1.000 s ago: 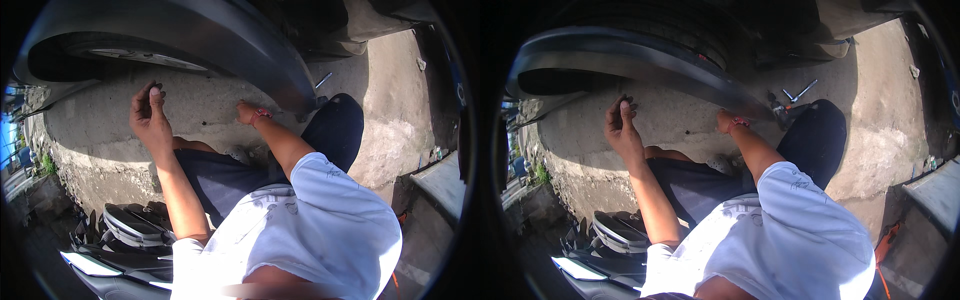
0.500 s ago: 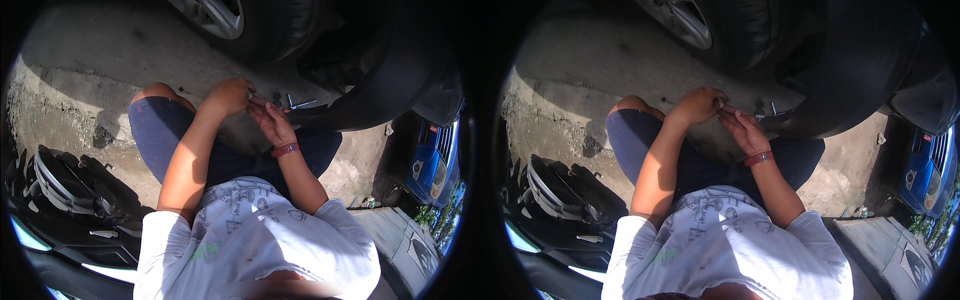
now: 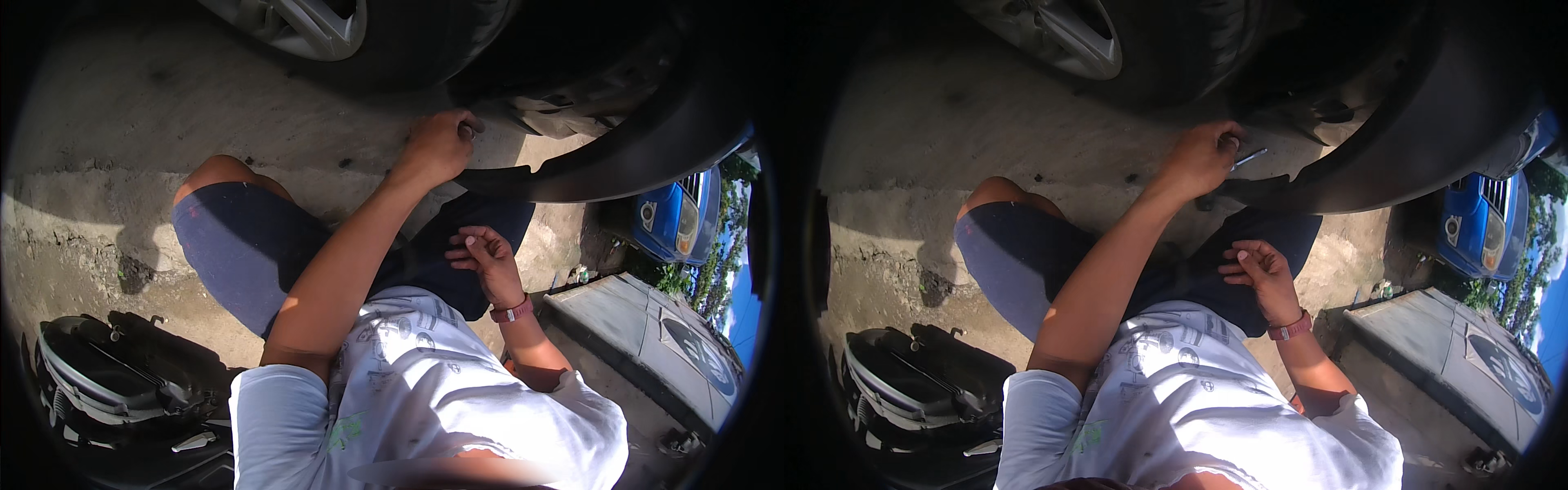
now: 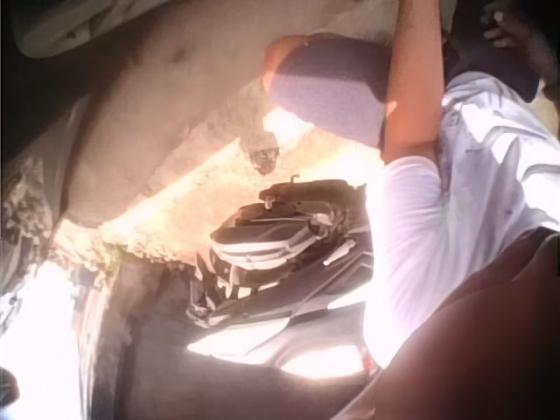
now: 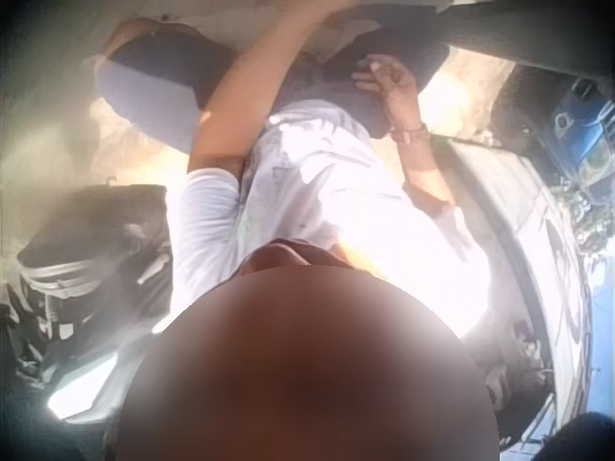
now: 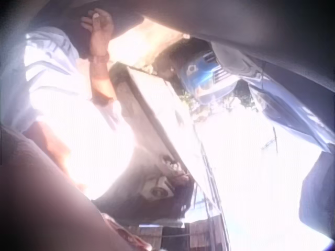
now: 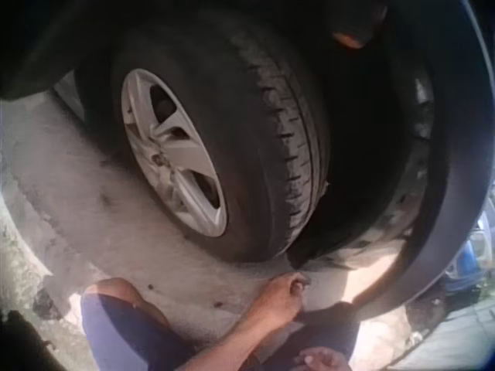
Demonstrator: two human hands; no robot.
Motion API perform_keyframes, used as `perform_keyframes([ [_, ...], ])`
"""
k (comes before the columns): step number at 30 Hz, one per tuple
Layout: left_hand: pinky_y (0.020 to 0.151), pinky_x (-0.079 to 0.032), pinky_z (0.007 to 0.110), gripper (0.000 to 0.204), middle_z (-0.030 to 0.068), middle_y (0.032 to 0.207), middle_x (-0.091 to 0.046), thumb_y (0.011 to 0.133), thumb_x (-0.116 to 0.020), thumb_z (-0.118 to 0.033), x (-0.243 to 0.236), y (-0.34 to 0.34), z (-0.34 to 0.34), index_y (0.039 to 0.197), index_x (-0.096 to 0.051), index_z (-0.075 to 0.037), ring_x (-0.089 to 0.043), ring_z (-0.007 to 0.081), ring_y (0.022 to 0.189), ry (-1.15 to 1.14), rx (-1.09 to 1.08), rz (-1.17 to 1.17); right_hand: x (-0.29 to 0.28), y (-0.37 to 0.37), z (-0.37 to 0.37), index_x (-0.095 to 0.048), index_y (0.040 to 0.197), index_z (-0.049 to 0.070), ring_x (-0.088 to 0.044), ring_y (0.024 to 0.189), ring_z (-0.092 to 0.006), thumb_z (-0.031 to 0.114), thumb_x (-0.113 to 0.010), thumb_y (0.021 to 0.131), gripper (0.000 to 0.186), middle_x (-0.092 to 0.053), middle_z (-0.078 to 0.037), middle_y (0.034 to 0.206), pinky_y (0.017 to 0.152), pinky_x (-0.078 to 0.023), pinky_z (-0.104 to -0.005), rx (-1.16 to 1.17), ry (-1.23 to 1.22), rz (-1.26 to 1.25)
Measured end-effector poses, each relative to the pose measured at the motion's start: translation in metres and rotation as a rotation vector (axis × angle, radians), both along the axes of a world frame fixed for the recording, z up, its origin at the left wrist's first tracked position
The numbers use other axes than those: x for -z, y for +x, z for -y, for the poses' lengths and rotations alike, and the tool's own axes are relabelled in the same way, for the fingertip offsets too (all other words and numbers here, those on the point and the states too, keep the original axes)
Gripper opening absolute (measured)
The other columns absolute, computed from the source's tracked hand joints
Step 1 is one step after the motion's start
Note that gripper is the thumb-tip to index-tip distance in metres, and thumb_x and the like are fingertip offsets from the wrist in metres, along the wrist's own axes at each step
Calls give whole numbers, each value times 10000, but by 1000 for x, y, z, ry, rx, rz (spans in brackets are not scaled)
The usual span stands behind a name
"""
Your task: The person installs a black plastic wheel arch liner into the front wheel well of a car, aligning it and securing it with fasteners. They then use a power drill to tighten bolts on the front bumper area.
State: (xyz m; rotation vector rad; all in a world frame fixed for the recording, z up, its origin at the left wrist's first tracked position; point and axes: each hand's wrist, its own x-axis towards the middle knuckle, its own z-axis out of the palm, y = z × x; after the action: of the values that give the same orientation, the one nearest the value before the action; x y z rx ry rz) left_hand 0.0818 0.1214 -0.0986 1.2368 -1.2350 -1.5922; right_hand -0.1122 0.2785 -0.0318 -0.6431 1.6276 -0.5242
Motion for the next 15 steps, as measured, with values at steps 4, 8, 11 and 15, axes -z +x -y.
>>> perform_keyframes([
  [4, 952, -523, 519, 303, 257, 1133, -730, 1022, -511, -112, -2, -47, 23, 1264, -685, -60, -694, 444, 1108, 18, -276, -194, -31, -48, 13, -637, 1258, -5, -728, 771, -164, 176, -654, 1075, 257, -725, -119, 1007, 692, -605, -279, 183, -549, -509],
  [8, 1010, -505, 523, 344, 263, 1236, -705, 1046, -456, -131, 27, -67, 38, 1331, -633, -53, -658, 472, 1167, -79, -343, -214, -37, -98, 90, -651, 1219, 15, -726, 891, -173, 113, -674, 1058, 189, -727, -90, 1074, 781, -577, -295, 96, -1002, -898],
  [11, 1044, -491, 513, 374, 271, 1270, -693, 1051, -449, -162, 72, -64, 33, 1365, -620, -54, -648, 471, 1190, -41, -410, -54, -32, -98, 143, -690, 1138, -3, -722, 907, -156, 110, -710, 1033, 156, -757, -70, 1019, 803, -572, -293, -337, -898, -972],
  [15, 1065, -479, 486, 410, 273, 1327, -664, 1050, -453, -187, 119, -77, 33, 1409, -615, -73, -629, 446, 1239, 33, -439, -8, -20, -59, 174, -712, 1121, 15, -750, 929, -167, 164, -760, 1000, 198, -788, -85, 1001, 824, -575, -301, -590, -799, -955],
])
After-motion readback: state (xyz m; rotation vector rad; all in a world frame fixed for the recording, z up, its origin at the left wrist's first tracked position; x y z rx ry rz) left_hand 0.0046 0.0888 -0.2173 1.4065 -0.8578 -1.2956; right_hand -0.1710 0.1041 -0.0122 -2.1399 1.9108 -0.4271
